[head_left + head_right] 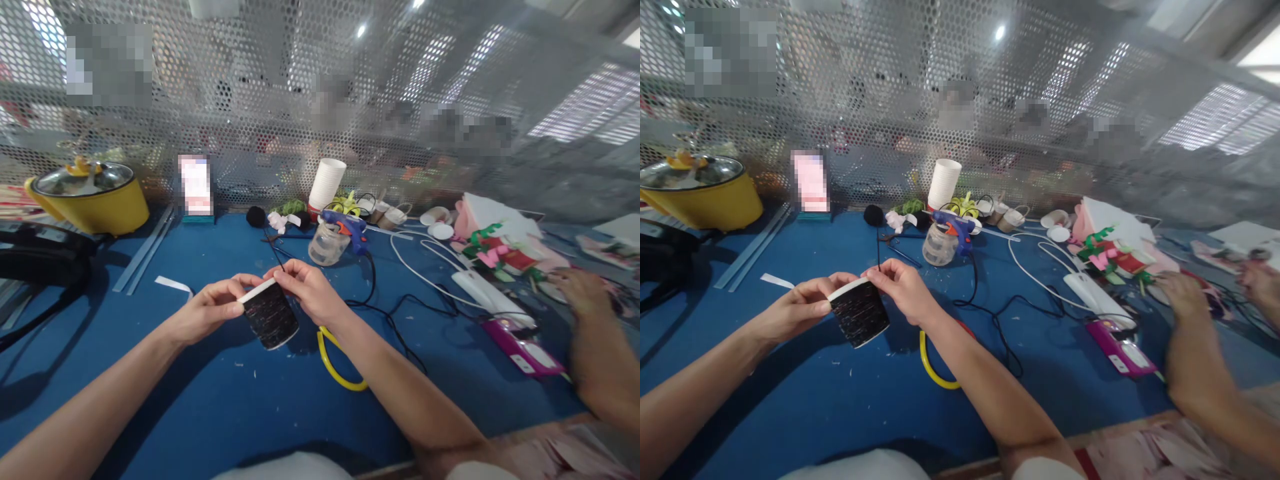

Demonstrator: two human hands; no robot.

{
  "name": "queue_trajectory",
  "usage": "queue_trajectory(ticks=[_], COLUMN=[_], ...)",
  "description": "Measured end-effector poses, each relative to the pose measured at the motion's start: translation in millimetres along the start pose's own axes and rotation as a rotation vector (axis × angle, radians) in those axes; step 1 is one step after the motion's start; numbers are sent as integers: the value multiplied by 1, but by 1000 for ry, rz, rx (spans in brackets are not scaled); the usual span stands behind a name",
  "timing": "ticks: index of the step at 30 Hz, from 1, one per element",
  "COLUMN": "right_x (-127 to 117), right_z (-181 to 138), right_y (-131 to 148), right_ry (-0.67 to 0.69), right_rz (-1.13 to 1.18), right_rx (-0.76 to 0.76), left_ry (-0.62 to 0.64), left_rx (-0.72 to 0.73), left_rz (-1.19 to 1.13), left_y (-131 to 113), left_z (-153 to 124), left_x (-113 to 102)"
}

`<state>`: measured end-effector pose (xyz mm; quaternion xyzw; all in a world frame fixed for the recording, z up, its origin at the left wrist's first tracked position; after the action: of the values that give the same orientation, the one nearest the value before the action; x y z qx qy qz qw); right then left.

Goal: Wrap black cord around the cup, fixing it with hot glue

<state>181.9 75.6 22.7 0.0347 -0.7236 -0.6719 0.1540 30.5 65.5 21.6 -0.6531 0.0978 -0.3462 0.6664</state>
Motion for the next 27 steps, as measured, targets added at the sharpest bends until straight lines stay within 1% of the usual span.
queue_trajectory(ticks=[4,7,11,14,16,18,20,23,25,27], right_x=[-2,-4,-8,-9,-9,-7,-5,1,4,6], right_z=[1,2,2,2,3,4,4,2,0,-1], right_y=[-4,-3,5,9,8,5,2,-3,-4,-5], right_ry=[4,-8,-56,-82,-82,-79,-77,-81,-83,-84], right_rz=[12,-32,-235,-392,-461,-524,-609,-743,-801,-835], right_rx=[7,-38,-179,-239,-243,-240,-251,-308,-349,-384], left_ry=[-2,-24,-70,-104,-113,-96,-53,-1,-19,-67], left_rx=[5,9,3,-38,-74,-94,-93,-56,-24,3], left_rz=[-10,0,61,132,192,270,363,521,624,707], left_y=[0,1,8,14,16,16,15,13,13,12], left_z=[0,1,3,4,3,3,3,3,4,5], left_x=[-1,-4,-11,-17,-19,-20,-18,-13,-9,-7])
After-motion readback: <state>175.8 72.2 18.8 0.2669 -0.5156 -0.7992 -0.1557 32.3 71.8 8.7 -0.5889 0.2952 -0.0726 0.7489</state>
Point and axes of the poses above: each hand's wrist, its own z-axis towards the middle knuckle, its own x-axis out of the palm, y = z × x, the point moved 4 cm from there along z, towards the middle knuckle, and after that the axes turned 3 degrees about x, right-handed, at the moved point
